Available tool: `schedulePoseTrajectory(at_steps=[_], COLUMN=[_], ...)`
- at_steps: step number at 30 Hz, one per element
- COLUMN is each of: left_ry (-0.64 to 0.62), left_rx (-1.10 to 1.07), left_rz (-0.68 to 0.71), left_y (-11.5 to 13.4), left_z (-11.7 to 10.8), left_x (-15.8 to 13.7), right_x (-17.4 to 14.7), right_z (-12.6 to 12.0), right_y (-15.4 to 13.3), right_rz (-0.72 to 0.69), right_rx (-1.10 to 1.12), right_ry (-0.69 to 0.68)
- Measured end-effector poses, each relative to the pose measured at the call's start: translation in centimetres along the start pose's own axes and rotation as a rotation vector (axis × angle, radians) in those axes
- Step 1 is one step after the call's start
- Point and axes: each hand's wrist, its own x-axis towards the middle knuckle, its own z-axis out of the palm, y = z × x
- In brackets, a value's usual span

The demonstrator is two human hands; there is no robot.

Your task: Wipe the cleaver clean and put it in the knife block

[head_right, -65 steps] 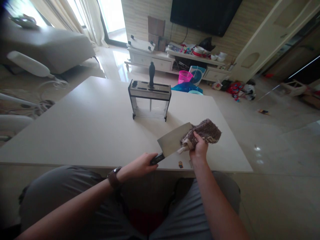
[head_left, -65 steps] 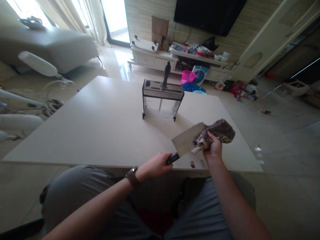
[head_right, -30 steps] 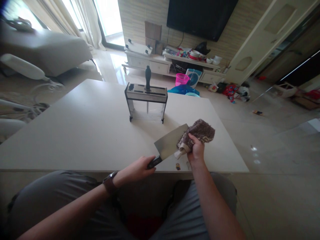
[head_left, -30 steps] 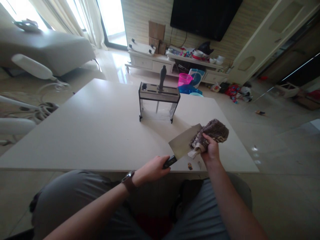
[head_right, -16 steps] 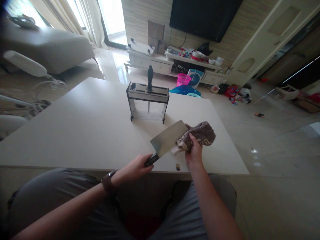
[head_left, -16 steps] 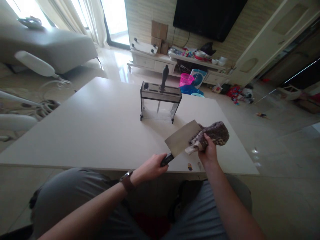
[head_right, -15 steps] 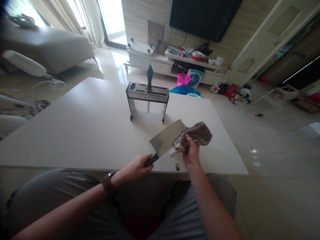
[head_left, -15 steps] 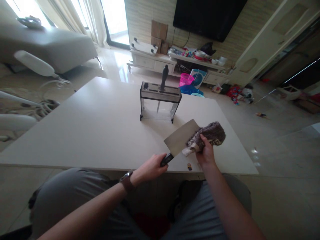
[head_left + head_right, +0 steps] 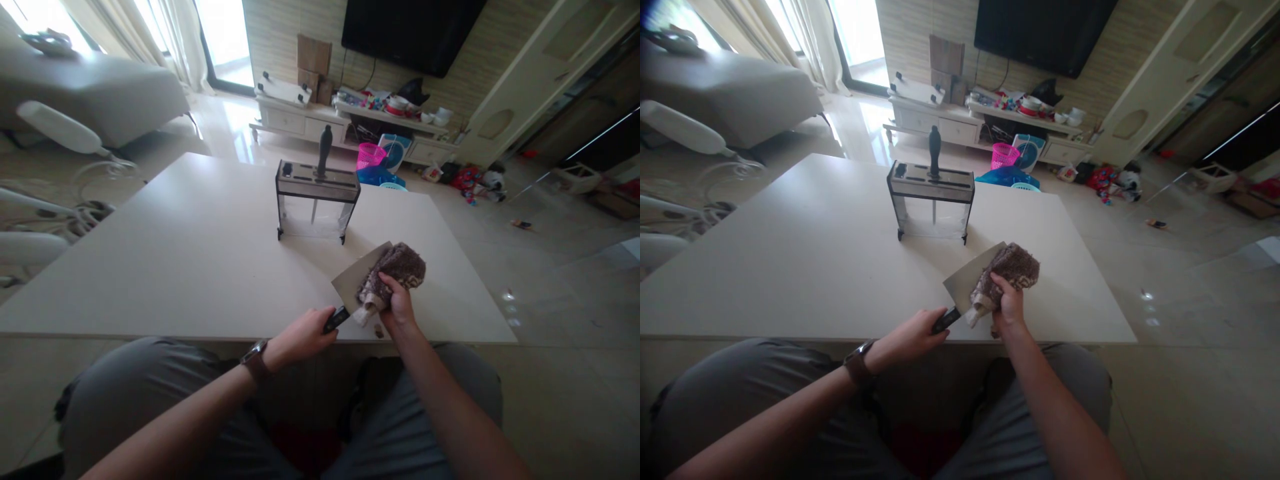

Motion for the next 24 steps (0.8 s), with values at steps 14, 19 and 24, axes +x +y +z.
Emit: schedulePoseTrajectory(at_steps=[14,19,24], left_ry=[0.011,0.054,0.053], left_rx=[-0.043,-0.051,-0.033], left_rz=[0.006,0.004,-0.006], left_y=[-0.2,-0.3,-0.9], left_z=[-0.5,-0.2,0.5], left_x=[-0.6,-0.3,-0.1], right_x=[4.0,2.0,-1.1], right_z=[-2.2,-1.2,-0.5], right_y=[-4.3,-1.5,2.6], right_rz=[-0.093,0.003,0.105], right_rx=[0.047,-0.006,-0.100], right_ry=[0.026,-0.061,-0.128])
